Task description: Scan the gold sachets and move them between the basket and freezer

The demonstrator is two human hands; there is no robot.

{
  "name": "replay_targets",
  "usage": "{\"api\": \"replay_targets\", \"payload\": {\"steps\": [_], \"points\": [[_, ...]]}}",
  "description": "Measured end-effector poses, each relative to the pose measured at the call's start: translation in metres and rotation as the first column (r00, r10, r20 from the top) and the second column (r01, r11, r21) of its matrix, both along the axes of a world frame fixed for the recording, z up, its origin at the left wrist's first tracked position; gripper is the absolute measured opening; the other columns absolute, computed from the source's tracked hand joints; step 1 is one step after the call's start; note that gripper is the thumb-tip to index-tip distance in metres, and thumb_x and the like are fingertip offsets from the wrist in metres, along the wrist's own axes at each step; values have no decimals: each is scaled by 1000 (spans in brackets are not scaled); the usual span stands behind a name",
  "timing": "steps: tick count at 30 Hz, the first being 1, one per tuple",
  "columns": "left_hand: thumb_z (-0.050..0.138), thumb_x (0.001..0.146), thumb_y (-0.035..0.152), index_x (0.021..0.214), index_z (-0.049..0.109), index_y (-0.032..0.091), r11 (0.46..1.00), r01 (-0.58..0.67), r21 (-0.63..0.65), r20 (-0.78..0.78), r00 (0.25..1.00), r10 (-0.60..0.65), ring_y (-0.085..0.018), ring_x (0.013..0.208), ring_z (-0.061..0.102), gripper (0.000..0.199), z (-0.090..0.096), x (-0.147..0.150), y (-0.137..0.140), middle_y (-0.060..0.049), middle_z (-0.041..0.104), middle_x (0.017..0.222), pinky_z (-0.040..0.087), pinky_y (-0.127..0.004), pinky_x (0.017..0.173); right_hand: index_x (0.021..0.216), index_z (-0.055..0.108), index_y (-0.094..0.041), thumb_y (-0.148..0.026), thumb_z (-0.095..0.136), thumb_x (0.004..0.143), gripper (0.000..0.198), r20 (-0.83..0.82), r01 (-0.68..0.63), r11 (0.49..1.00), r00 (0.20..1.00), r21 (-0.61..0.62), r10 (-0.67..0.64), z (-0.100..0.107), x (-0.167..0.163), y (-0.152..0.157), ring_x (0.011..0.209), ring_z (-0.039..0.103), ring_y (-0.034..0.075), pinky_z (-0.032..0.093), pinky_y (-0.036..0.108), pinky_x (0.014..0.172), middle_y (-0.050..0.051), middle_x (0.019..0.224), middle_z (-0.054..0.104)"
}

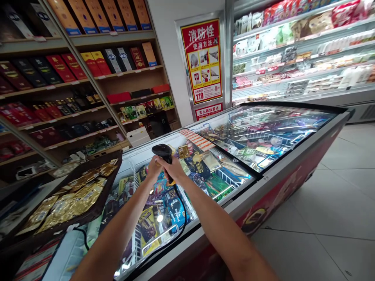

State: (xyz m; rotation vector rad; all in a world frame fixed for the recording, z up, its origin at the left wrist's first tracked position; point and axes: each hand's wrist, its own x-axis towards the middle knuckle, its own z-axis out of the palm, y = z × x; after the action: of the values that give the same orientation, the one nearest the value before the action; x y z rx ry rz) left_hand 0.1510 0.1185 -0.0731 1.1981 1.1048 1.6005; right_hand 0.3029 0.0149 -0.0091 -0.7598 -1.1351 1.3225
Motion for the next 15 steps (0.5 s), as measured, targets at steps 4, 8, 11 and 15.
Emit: {"api": "replay_targets", "payload": {"steps": [4,8,11,15], "points": [[73,83,26,101,63,16,992,-126,17,51,991,125,-11,73,63,23,8,-54,-8,-1,66,91,52,-25,65,67,46,-22,-62,71,73,47,-3,-41,999,999,-20,41,-1,0,-3,32,42,9,34,23,32,-6,45,47],[82,66,21,90,60,21,982,-185,48,157,972,175,-6,58,58,33,7,-78,-17,7,63,74,43,-15,55,66,46,-22,-61,71,74,47,31,-106,993,994,-45,108,-5,0,-6,33,41,8,34,23,33,-6,45,47],[84,59,20,87,61,20,991,-123,51,191,975,112,-8,60,60,36,6,-75,-19,5,66,74,44,-16,56,67,45,-22,-62,70,75,47,98,-145,989,984,-27,147,-6,0,-9,32,40,8,33,23,33,-7,44,46],[85,56,19,86,63,19,995,-80,55,223,973,66,-9,61,62,38,7,-72,-21,4,67,75,45,-18,57,72,47,-22,-62,69,77,45,177,-168,986,971,17,162,-4,-1,-12,31,41,9,33,23,34,-7,44,47]]}}
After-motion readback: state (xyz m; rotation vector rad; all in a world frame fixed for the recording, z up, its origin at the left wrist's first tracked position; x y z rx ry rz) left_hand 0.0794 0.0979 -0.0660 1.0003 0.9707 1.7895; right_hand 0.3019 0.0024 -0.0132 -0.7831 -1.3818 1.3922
